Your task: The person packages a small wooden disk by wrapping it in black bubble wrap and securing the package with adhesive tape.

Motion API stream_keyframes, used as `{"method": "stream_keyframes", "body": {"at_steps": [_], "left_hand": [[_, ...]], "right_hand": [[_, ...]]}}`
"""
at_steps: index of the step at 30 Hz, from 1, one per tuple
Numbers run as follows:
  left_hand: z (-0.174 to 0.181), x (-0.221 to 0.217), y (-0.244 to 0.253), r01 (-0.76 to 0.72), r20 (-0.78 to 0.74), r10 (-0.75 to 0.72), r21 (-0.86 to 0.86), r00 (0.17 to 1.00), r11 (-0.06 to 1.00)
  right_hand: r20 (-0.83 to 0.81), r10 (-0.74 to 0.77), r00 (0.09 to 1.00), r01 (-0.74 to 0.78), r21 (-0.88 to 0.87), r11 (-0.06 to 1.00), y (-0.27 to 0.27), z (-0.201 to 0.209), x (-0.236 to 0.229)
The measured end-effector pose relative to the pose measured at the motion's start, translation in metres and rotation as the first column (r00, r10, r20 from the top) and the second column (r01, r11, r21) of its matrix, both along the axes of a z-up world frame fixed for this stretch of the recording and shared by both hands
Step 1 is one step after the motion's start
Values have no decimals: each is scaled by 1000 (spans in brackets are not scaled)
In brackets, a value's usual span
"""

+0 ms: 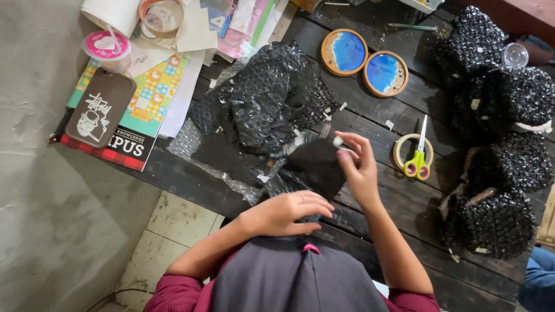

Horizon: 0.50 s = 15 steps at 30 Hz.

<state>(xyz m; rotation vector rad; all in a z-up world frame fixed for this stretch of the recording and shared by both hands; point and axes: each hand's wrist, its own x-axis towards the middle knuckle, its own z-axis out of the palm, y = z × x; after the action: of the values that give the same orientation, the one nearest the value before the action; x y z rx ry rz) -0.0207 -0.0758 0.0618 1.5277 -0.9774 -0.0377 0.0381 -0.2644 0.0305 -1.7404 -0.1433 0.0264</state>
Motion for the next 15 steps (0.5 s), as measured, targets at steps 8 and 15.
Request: {"method": "stream_keyframes", "body": {"at_steps": [8,15], "left_hand": [[-35,66,48,-806,313,746,149,588,573],[-56,78,48,-904,386,836,333,391,269]], "right_hand": [[66,-287,956,293,-115,949,-54,-61,27],[168,-388,906,399,-32,917,-61,-63,40]]}}
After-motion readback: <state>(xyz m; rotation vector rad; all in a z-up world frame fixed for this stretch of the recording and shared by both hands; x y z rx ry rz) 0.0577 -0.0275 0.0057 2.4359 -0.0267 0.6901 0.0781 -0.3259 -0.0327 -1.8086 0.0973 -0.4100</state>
